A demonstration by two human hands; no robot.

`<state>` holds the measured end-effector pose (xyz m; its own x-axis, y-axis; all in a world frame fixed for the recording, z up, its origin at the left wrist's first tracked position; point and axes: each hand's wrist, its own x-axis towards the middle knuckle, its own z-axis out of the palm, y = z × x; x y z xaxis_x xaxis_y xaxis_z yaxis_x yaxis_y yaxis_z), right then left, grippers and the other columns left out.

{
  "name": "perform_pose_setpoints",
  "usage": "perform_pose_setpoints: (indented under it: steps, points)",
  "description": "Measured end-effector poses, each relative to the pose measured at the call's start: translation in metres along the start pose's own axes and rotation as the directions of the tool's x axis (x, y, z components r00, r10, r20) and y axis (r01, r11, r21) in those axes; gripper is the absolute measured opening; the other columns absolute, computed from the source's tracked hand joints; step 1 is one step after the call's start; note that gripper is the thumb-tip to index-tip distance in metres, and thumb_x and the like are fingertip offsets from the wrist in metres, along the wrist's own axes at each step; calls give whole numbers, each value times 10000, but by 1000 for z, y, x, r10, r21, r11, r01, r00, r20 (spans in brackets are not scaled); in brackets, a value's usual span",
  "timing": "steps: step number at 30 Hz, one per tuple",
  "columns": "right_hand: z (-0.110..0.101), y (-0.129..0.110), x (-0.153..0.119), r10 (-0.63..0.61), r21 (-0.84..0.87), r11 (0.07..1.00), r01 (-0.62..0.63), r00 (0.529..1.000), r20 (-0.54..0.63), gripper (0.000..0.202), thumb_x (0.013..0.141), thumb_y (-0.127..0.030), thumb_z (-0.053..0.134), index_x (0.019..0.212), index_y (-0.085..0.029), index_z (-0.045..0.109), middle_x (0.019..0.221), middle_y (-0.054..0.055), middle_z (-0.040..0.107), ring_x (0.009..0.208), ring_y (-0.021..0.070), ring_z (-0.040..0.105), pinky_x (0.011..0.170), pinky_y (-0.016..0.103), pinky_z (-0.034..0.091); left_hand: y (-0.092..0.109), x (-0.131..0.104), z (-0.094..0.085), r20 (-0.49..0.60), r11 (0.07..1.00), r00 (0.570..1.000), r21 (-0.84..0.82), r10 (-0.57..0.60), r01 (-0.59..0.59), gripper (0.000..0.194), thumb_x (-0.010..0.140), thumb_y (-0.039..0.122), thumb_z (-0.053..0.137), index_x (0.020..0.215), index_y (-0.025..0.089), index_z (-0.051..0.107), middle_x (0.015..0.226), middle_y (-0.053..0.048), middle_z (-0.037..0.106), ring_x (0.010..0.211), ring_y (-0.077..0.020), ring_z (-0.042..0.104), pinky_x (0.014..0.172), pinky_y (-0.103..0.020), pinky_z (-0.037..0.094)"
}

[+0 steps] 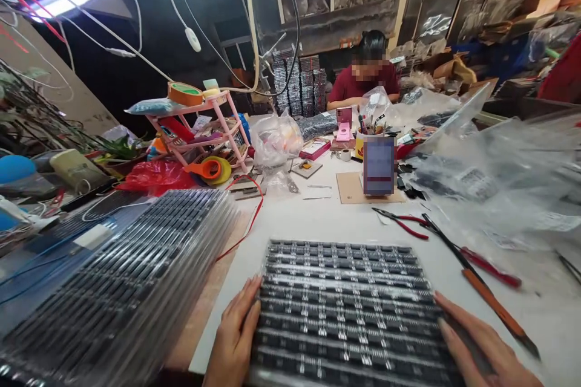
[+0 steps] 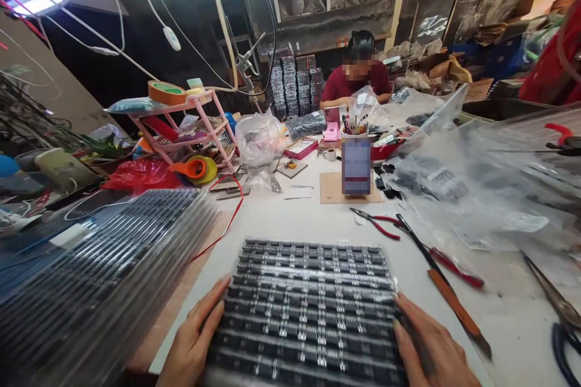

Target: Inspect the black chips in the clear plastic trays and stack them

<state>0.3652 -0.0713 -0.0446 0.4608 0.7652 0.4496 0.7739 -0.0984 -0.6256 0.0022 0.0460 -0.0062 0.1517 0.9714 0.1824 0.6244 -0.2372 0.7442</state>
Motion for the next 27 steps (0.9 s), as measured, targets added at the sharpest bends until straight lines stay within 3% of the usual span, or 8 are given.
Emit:
perform_pose_setpoints:
  steps: [3, 7, 10, 12, 15, 18, 23, 27]
  points:
    - [-19, -33, 5, 181, 94, 979, -183, 983, 25, 425, 805, -563, 529, 1081, -279, 683, 1127, 26, 680, 1025, 277, 641, 553, 311, 579, 15, -1, -4, 25, 965, 995, -240, -101, 104, 392, 910, 392, 504, 1277, 275, 575, 1390, -24, 518, 1342, -209, 395, 1142, -411, 264]
    - [-43, -83, 15, 239, 368, 907, -207, 970, -43, 447, 816, -463, 586, 1214, -262, 618, 1297, 35, 583, 1208, 286, 525, 989, 438, 475, 39, -4, -11, -219, 818, 974, -570, -63, -75, 321, 814, 270, 672, 1132, 320, 668, 1440, 0, 462, 1322, -226, 425, 1091, -365, 363]
    - [-52, -97, 23, 218, 551, 831, -73, 955, -202, 454, 852, -365, 572, 1274, -197, 574, 1321, 79, 558, 1221, 280, 512, 1082, 477, 366, 51, 0, -23, -543, 737, 826, -618, -150, -272, 337, 760, 199, 722, 1082, 296, 692, 1389, -9, 524, 1207, -201, 532, 1009, -308, 442]
    - [-50, -87, 23, 235, 491, 865, -98, 946, -225, 450, 857, -364, 579, 1266, -176, 580, 1292, 99, 576, 1192, 275, 536, 1080, 459, 369, 55, 6, -34, -637, 712, 740, -622, -218, -326, 332, 758, 184, 715, 1078, 269, 693, 1276, -16, 614, 1142, -175, 571, 976, -274, 457]
    - [-37, -53, 17, 281, 318, 915, -249, 958, -57, 452, 854, -445, 569, 1231, -200, 606, 1250, 100, 605, 1165, 273, 554, 1062, 424, 389, 57, 13, -49, -562, 646, 801, -693, -207, -320, 442, 744, 169, 706, 1169, 274, 642, 1175, -24, 657, 1192, -190, 542, 997, -291, 449]
    - [-24, -27, 7, 223, 109, 969, -223, 975, 12, 470, 857, -520, 513, 1179, -198, 630, 1209, 100, 621, 1125, 290, 569, 990, 455, 447, 57, 18, -60, -474, 611, 864, -739, -172, -284, 569, 775, 182, 666, 1309, 314, 521, 1258, -34, 599, 1252, -222, 502, 1067, -376, 405]
    - [-18, -24, 0, 163, 48, 986, -162, 987, -10, 415, 887, -488, 481, 1152, -208, 634, 1154, 83, 644, 1076, 253, 591, 873, 390, 509, 50, 26, -75, -414, 541, 857, -817, -308, -201, 552, 827, 175, 585, 1339, 347, 469, 1346, -28, 514, 1251, -235, 511, 1107, -414, 363]
    - [-19, -28, 2, 208, 74, 975, -209, 978, 16, 402, 886, -487, 488, 1140, -214, 640, 1105, 65, 675, 1060, 228, 602, 770, 324, 526, 39, 21, -69, -336, 567, 908, -811, -250, -144, 586, 817, 234, 619, 1359, 373, 445, 1400, -36, 475, 1275, -241, 486, 1124, -425, 320]
